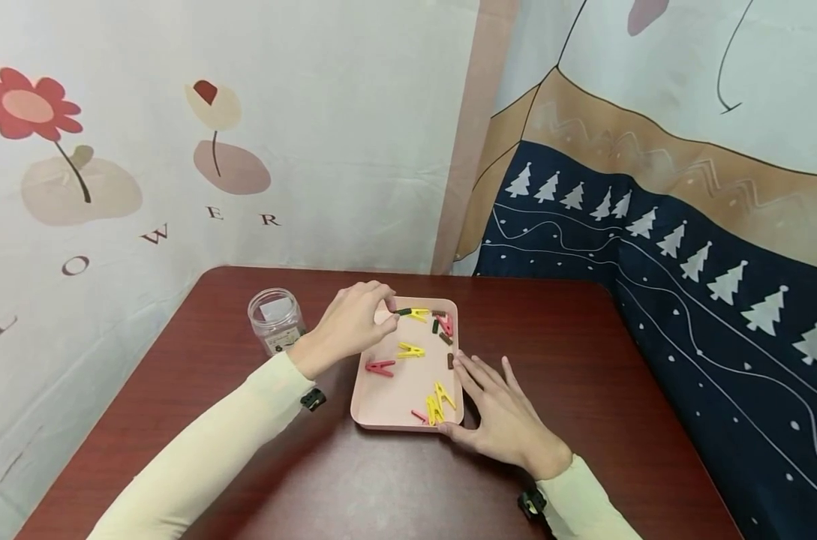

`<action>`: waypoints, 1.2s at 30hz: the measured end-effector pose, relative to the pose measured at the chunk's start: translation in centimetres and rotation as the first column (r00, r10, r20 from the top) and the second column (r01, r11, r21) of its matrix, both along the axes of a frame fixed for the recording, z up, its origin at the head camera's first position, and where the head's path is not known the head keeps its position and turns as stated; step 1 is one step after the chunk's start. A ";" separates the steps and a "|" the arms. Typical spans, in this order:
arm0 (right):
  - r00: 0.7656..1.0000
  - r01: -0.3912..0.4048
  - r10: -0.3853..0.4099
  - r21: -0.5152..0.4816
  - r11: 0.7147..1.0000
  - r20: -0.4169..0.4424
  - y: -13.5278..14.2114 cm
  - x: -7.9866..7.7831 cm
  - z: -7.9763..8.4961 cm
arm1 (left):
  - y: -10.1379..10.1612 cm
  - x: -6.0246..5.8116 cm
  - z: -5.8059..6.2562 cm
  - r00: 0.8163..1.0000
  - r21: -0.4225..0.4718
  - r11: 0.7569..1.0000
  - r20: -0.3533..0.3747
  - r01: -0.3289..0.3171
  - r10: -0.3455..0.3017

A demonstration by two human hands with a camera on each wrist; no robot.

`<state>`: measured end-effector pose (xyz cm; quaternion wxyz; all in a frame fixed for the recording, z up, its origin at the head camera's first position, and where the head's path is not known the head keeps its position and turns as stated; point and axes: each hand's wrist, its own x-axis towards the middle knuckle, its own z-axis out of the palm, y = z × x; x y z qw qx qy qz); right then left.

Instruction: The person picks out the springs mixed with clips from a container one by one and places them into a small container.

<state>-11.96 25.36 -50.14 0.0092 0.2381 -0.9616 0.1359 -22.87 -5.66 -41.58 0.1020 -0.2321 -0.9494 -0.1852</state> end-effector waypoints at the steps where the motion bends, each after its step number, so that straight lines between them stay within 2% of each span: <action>1: 1.000 0.000 0.000 -0.001 1.000 -0.002 0.0 0.0 0.0 | -0.3 0.2 0.1 1.000 0.005 1.000 -0.009 -0.002 0.002; 7: 1.000 0.000 0.000 0.000 1.000 -0.003 0.1 0.0 -0.1 | -2.2 1.1 0.2 0.998 0.037 0.999 -0.056 -0.021 0.024; 15: 1.000 -0.004 0.004 0.006 1.000 -0.010 0.2 -0.1 0.0 | -4.7 1.7 0.4 0.991 0.066 0.996 -0.114 -0.060 0.067; 22: 1.000 0.004 -0.004 -0.006 1.000 0.005 0.1 0.0 0.0 | -7.5 1.9 0.2 0.989 0.103 0.991 -0.112 -0.087 0.099; 29: 1.000 0.000 0.000 -0.010 1.000 0.000 0.1 0.0 0.2 | -10.3 2.1 0.3 0.976 0.142 0.980 -0.151 -0.137 0.158; 36: 1.000 0.001 -0.001 -0.007 1.000 0.001 0.1 0.0 0.1 | -12.7 2.3 -0.3 0.968 0.208 0.960 -0.126 -0.189 0.218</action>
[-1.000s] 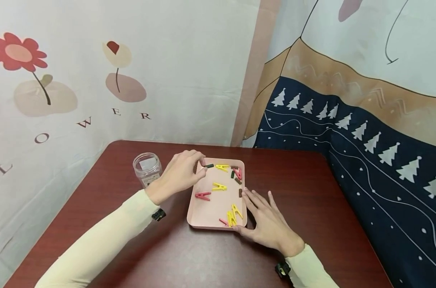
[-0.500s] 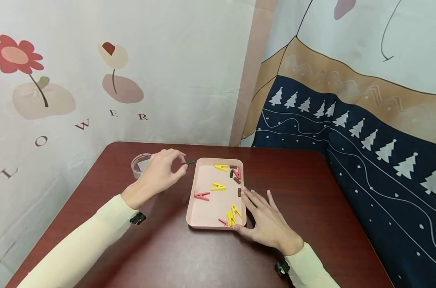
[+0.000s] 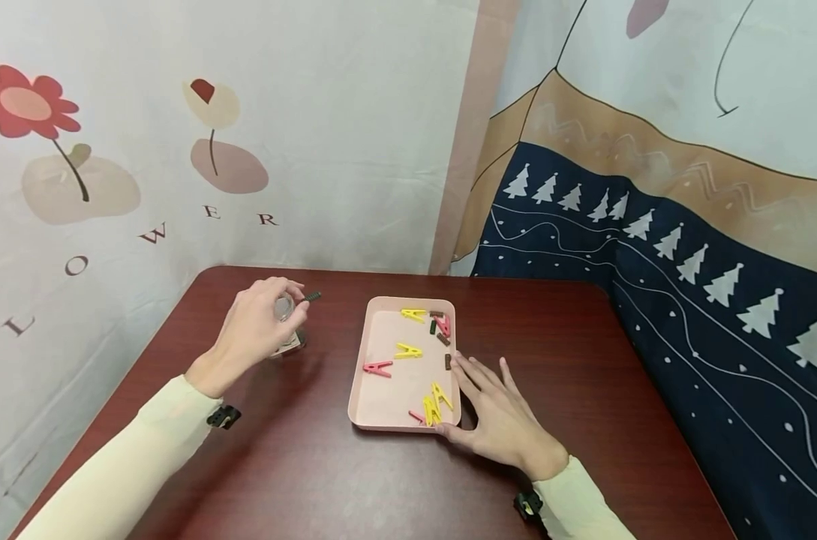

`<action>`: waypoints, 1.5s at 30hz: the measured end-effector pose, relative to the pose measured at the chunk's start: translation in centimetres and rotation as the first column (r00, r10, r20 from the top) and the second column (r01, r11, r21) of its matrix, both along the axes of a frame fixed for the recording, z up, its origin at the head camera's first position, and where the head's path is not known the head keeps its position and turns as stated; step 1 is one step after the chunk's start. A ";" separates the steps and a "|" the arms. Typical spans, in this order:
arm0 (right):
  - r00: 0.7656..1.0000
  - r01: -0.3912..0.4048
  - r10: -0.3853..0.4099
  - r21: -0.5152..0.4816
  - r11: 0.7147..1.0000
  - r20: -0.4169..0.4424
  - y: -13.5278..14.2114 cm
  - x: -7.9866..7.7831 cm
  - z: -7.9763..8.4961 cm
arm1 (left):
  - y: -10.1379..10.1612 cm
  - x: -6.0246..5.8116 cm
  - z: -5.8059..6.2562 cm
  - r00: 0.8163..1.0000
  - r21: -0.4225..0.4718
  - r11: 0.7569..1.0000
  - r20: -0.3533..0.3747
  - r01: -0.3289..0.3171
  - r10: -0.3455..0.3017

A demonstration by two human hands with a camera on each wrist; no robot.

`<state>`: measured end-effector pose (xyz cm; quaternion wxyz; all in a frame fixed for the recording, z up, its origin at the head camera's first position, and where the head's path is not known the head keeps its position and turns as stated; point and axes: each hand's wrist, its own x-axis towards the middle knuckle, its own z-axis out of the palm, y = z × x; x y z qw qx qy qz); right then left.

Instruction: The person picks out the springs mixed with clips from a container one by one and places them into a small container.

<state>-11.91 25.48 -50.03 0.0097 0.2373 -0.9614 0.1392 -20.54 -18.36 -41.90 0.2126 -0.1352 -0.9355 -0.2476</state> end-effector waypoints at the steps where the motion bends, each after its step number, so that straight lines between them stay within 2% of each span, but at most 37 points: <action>1: 1.000 0.001 -0.001 -0.001 1.000 0.001 0.0 0.0 0.0 | -0.3 0.0 0.0 1.000 0.006 1.000 -0.005 -0.009 0.009; 13: 1.000 0.017 -0.017 0.002 1.000 0.026 0.0 -0.2 -0.3 | -3.7 0.3 -1.0 0.993 0.008 0.993 -0.021 -0.114 0.114; 21: 1.000 0.021 -0.021 0.000 1.000 0.020 0.0 -0.3 -0.3 | -5.1 0.3 -1.7 0.989 0.011 0.989 -0.036 -0.145 0.145; 27: 0.999 0.025 -0.025 -0.001 1.000 0.032 0.0 -0.4 -0.3 | -5.6 0.3 -1.9 0.987 -0.003 0.988 -0.057 -0.153 0.153; 34: 1.000 0.016 -0.016 -0.015 1.000 0.021 0.0 -0.5 -0.3 | -5.7 0.2 -1.8 0.981 -0.025 0.987 -0.124 -0.157 0.152; 45: 0.997 0.034 -0.033 -0.023 0.999 0.065 -0.1 -0.1 -0.2 | -5.8 0.4 -1.9 0.980 -0.039 0.987 -0.131 -0.157 0.151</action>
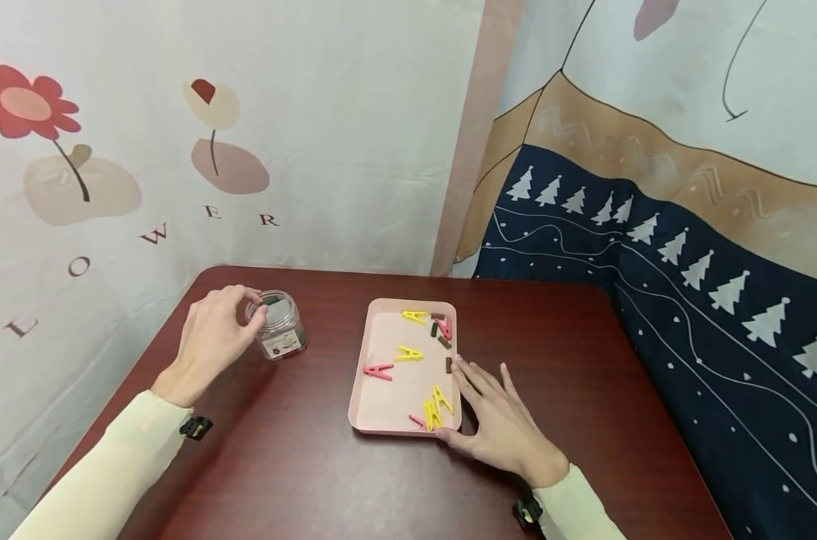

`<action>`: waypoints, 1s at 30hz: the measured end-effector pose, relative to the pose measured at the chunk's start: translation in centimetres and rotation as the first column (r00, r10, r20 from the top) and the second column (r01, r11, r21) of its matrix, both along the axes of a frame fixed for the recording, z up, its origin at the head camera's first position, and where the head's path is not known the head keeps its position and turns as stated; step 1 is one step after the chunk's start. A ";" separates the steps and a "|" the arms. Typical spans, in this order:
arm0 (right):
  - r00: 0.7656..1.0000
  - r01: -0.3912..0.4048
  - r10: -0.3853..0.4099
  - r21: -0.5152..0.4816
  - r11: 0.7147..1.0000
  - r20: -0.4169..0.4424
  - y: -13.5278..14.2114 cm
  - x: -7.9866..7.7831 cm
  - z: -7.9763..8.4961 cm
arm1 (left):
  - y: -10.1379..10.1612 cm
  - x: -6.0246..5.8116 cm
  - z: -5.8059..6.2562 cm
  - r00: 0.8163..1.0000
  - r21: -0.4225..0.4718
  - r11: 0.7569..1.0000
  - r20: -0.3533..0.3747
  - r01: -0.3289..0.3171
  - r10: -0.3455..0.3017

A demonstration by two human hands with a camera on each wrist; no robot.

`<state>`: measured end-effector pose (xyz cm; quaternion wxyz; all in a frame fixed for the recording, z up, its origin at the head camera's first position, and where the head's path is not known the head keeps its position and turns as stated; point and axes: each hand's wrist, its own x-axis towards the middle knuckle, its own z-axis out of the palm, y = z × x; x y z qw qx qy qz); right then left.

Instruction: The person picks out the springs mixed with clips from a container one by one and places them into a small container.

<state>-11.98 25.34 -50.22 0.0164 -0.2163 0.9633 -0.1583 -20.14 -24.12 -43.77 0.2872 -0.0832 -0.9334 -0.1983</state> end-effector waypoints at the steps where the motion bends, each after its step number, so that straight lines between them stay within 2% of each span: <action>1: 1.000 0.000 0.000 -0.003 1.000 -0.001 0.0 0.0 0.0 | 0.0 0.0 0.0 1.000 0.002 1.000 0.002 -0.002 0.002; 9: 1.000 0.007 -0.007 -0.012 1.000 0.005 -0.1 0.1 -0.1 | 0.1 0.0 0.1 0.999 0.008 1.000 0.047 -0.013 0.013; 23: 1.000 0.015 -0.015 -0.002 1.000 0.000 0.0 0.1 0.0 | 0.6 -0.6 0.0 1.000 -0.021 1.000 0.022 0.012 -0.012; 30: 1.000 0.009 -0.009 -0.011 1.000 -0.015 -0.1 0.0 -0.1 | 1.1 -0.8 0.1 0.999 -0.005 0.999 -0.004 0.043 -0.043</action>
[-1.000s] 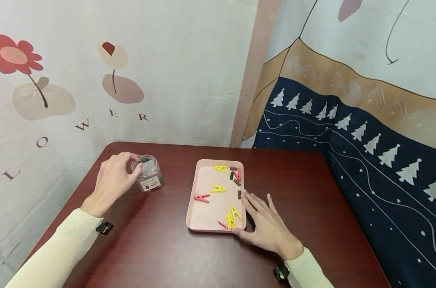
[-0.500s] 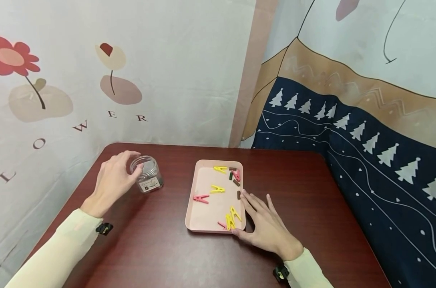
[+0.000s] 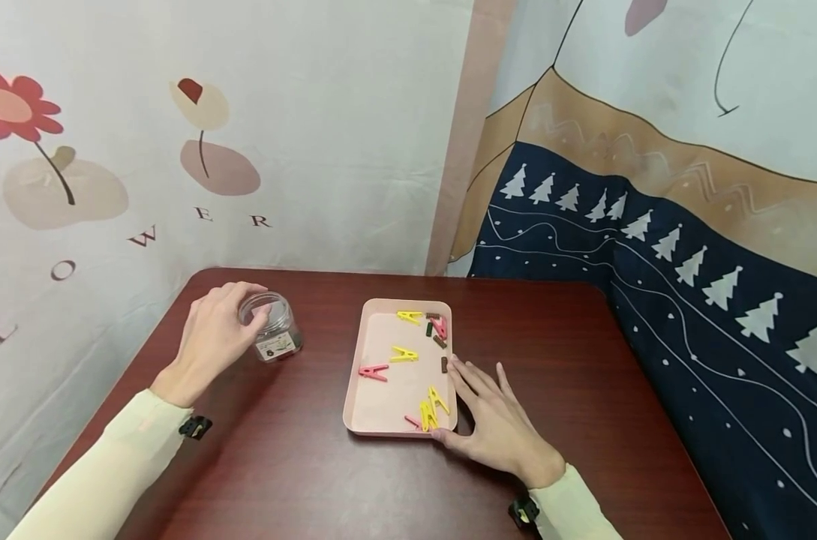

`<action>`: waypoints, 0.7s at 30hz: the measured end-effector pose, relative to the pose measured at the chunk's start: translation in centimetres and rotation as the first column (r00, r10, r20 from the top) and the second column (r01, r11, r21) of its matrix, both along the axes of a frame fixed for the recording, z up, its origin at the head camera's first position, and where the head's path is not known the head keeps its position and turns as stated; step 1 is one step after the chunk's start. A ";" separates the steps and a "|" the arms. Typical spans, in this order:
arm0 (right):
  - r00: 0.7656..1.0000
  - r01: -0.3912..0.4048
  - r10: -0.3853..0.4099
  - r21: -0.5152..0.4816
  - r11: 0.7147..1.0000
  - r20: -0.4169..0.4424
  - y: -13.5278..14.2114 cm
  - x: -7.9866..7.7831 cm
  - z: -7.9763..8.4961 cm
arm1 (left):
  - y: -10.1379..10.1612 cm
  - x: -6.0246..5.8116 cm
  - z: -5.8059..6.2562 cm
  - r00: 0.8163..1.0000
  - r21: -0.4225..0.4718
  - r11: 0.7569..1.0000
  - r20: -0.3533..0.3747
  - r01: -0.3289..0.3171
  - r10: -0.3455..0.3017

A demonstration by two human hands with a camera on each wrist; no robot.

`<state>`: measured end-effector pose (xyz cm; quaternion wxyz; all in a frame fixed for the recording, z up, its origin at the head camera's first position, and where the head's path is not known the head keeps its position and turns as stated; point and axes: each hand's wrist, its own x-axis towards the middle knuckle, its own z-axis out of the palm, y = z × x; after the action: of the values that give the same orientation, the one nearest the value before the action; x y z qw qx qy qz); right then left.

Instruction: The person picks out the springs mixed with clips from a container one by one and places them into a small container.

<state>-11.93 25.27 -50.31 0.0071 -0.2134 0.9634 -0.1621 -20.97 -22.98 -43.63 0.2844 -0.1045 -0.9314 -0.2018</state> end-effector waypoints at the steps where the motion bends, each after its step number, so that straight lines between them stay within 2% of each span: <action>1: 1.000 0.003 -0.003 -0.001 1.000 0.003 0.0 0.0 0.0 | 0.1 0.0 0.1 1.000 0.004 1.000 -0.002 0.006 -0.006; 12: 1.000 0.007 -0.007 -0.001 1.000 0.016 0.1 0.1 0.2 | 2.8 0.1 0.2 0.995 -0.004 0.995 -0.028 0.095 -0.095; 21: 1.000 -0.001 0.001 0.004 1.000 0.011 0.1 0.0 0.3 | 6.0 0.5 -0.1 0.985 -0.029 0.985 0.001 0.171 -0.171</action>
<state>-11.94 25.32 -49.97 0.0130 -0.2131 0.9635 -0.1614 -20.50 -17.01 -43.76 0.2651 -0.1885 -0.9216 -0.2119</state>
